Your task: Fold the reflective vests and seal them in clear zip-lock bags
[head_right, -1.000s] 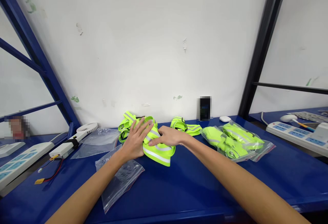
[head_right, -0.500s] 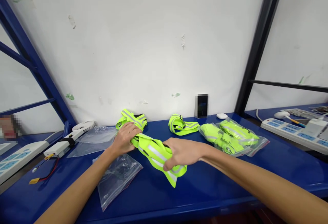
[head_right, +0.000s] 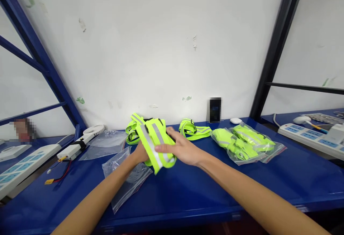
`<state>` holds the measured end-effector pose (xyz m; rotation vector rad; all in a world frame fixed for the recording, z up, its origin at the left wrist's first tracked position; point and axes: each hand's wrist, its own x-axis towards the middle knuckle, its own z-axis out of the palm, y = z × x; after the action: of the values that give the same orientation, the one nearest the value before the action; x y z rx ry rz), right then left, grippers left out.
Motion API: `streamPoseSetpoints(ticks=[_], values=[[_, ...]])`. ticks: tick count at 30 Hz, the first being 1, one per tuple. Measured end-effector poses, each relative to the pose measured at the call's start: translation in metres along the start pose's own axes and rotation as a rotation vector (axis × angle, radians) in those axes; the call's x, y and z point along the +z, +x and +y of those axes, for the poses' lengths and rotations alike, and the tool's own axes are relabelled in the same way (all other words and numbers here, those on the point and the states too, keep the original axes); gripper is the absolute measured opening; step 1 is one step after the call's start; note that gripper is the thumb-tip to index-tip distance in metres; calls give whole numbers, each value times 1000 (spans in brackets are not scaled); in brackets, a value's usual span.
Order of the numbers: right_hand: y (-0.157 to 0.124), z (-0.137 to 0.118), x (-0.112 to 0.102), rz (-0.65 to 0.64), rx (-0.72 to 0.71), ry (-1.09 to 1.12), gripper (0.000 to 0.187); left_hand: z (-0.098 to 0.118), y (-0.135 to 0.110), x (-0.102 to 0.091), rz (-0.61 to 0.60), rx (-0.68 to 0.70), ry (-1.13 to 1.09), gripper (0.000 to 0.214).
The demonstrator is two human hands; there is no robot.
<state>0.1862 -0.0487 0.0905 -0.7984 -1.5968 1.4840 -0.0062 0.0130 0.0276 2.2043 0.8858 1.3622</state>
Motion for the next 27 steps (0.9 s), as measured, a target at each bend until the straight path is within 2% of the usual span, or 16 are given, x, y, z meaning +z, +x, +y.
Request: streamPoseSetpoints(ticks=[3,7,10,13,15,19,23,25,27], values=[[37,23,7,211,-159,152,54,11,-1,15,-12,-8,-128,22],[67,38,23,287,-213,367,50,6,-4,20,96,-148,-315,24],[81,37,31,382,-137,498,42,-7,-9,26,211,-298,-417,28],[99,35,31,535,76,609,33,-18,-12,33,248,-400,-501,30],[112,38,29,607,124,561,29,-22,-12,37,281,-421,-542,30],[133,53,25,677,39,357,27,-27,-8,39,339,-480,-652,31],[139,62,23,686,-15,266,29,-28,-5,36,371,-589,-816,40],[139,60,22,681,-45,259,41,-26,-6,35,387,-598,-858,43],[136,54,22,640,-35,320,64,-22,-6,34,366,-595,-866,44]])
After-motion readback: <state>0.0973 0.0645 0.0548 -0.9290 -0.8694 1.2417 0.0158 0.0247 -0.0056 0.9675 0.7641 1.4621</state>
